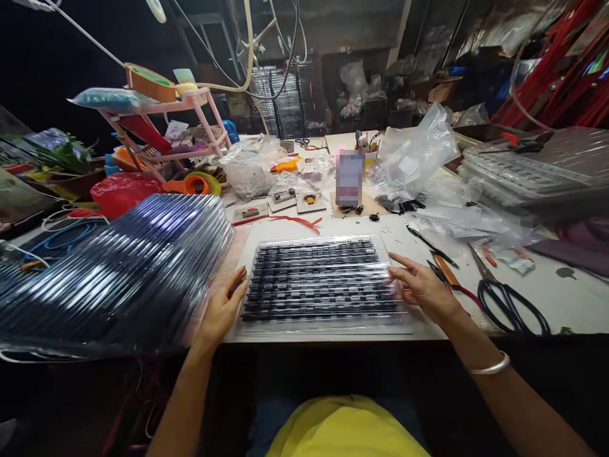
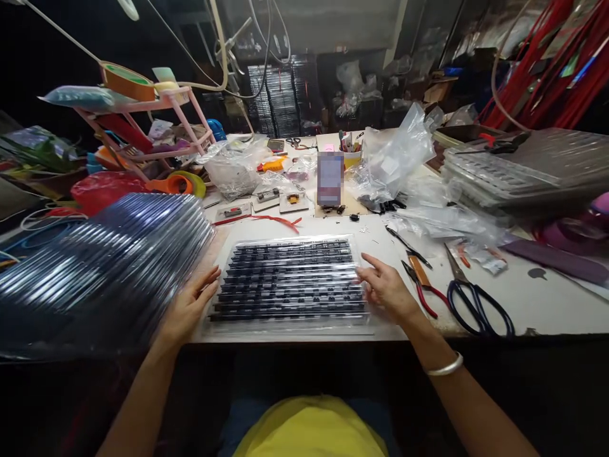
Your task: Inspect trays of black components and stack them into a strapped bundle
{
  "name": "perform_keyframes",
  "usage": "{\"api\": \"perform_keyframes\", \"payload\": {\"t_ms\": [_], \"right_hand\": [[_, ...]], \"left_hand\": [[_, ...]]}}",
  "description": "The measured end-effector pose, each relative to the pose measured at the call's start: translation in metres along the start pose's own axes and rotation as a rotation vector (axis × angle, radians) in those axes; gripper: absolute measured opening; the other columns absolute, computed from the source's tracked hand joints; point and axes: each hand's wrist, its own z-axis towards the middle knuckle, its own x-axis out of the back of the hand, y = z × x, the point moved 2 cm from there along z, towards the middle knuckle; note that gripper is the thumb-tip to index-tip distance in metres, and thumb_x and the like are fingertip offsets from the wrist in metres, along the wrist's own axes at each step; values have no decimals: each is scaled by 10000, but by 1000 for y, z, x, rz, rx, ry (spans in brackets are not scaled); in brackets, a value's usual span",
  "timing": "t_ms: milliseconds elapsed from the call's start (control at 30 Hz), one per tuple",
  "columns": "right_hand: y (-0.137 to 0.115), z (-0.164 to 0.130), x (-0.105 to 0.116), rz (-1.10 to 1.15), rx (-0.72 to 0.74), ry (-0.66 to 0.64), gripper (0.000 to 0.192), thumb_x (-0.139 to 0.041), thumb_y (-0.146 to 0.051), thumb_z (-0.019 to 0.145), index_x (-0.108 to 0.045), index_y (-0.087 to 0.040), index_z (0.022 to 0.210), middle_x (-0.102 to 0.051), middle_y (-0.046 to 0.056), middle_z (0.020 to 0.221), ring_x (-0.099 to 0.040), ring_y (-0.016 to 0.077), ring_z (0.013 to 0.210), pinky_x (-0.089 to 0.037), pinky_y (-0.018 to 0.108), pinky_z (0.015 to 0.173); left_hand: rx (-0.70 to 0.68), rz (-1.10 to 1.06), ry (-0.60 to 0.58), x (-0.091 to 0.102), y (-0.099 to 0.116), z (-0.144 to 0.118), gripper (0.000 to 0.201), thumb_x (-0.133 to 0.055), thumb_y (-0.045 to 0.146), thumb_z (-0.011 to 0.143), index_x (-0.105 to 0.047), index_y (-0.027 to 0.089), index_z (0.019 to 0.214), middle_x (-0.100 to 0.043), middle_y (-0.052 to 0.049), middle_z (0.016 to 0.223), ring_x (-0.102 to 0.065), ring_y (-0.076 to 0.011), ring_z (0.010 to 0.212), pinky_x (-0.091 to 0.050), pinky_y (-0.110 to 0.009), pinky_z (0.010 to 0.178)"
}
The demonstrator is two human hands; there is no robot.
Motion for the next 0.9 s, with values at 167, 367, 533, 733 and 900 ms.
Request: {"api": "perform_keyframes", "payload": {"t_ms": [167,367,533,733,900], "right_hand": [[19,10,16,-624,323,248,533,-461,-478,856,-553,-122,1242,-610,99,966,-613,190,681,-498,366,690],[20,17,6,-657,412,90,485,-391,-429,904,-500,-164,1295,-593,103,1015,-610,203,794,-506,352,733],[22,25,0,-925,446,129,492,-333,-416,923,-456,-196,1345,-585,107,1047,-607,206,701,-512,361,609],[19,28,-20,-1352,678,136,470,-246,-208,927,-507,-111,1307,-453,204,1352,-497,371,1120,-491,471,749],[15,44,-45,-1410,850,-109,479,-236,-174,939,-423,-100,1373,-292,179,1484,-198,343,1381,-284,534,1029]], "left_hand": [[-65,105,-33,-13,7,12,540,-556,436,797,-558,143,1251,-565,-114,1300,-503,-245,1217,-341,-407,1069],[-27,105,9,-18,9,18,545,-544,407,799,-536,135,1270,-589,-127,1266,-548,-253,1158,-415,-409,998],[-201,440,-12,-21,7,24,471,-408,300,863,-526,120,1282,-577,-129,1282,-526,-221,1188,-364,-392,1043],[-189,670,-18,-32,10,25,462,-371,322,899,-490,186,1325,-396,-128,1446,-307,-313,1349,-185,-582,1074],[-365,956,-189,-72,30,26,513,-302,333,921,-392,161,1395,-267,-129,1507,-141,-305,1411,-48,-567,1104]]}}
